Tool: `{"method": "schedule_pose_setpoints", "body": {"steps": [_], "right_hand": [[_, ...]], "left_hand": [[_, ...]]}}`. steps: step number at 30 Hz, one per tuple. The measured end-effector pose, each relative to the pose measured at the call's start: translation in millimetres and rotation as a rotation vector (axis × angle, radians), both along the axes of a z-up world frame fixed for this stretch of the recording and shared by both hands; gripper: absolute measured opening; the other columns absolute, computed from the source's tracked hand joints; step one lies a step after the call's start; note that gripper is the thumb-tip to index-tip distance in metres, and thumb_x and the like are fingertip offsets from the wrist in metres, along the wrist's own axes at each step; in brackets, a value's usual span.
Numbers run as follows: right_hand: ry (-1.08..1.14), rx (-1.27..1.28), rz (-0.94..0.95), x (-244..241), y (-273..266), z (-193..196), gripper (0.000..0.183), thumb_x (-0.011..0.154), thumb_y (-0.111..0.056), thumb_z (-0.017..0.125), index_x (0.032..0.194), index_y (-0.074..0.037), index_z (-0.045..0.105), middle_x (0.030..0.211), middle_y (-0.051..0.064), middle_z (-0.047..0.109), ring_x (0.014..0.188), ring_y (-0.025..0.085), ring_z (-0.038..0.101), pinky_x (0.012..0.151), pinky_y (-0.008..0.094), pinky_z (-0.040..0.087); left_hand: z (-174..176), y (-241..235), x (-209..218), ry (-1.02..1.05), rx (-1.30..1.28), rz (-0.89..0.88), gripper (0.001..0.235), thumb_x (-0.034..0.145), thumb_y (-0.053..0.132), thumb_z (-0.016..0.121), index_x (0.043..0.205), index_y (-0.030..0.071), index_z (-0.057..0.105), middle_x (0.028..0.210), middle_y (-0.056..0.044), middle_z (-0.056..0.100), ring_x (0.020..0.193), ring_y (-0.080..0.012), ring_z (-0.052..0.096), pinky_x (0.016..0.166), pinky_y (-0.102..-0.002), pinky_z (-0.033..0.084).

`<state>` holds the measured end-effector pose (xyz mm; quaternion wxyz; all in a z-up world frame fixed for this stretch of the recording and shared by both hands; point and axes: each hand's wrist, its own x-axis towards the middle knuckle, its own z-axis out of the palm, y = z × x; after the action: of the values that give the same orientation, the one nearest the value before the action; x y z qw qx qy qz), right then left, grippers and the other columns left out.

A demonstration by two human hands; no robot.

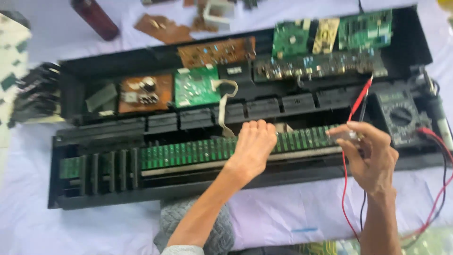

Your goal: The person uses a multimeter to test various points on the circuit boards of a disassembled electronic device. They hold the multimeter probes against different components and traces on the green PCBs while the device rests on a white cloth on the floor.

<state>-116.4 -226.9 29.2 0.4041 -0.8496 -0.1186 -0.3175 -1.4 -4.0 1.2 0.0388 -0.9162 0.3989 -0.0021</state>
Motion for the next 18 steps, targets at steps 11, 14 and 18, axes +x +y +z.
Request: {"method": "schedule_pose_setpoints", "body": {"steps": [11, 14, 18], "right_hand": [[-0.018, -0.015, -0.028, 3, 18, 13, 0.035, 0.106, -0.001, 0.059, 0.140, 0.000, 0.047, 0.109, 0.023, 0.070, 0.105, 0.031, 0.074, 0.093, 0.040, 0.065], [-0.017, -0.002, -0.117, 2, 22, 11, 0.029, 0.109, 0.000, 0.063, 0.136, 0.001, 0.053, 0.110, 0.019, 0.072, 0.105, 0.028, 0.075, 0.093, 0.036, 0.063], [-0.007, -0.030, -0.168, 4, 21, 8, 0.032, 0.110, 0.001, 0.067, 0.139, -0.002, 0.054, 0.110, 0.016, 0.073, 0.106, 0.026, 0.075, 0.095, 0.036, 0.062]], "left_hand": [[1, -1, 3, 0.120, 0.008, -0.006, 0.044, 0.066, 0.002, 0.085, 0.104, 0.008, 0.062, 0.097, -0.012, 0.065, 0.085, -0.0288, 0.065, 0.076, -0.039, 0.052], [-3, -1, 1, 0.109, -0.020, -0.013, 0.038, 0.067, -0.005, 0.080, 0.097, 0.008, 0.061, 0.089, -0.010, 0.063, 0.077, -0.0274, 0.063, 0.072, -0.038, 0.051], [-6, -2, 4, 0.134, -0.028, -0.005, 0.037, 0.068, -0.007, 0.078, 0.097, 0.008, 0.061, 0.088, -0.011, 0.063, 0.078, -0.0275, 0.062, 0.074, -0.039, 0.050]]}}
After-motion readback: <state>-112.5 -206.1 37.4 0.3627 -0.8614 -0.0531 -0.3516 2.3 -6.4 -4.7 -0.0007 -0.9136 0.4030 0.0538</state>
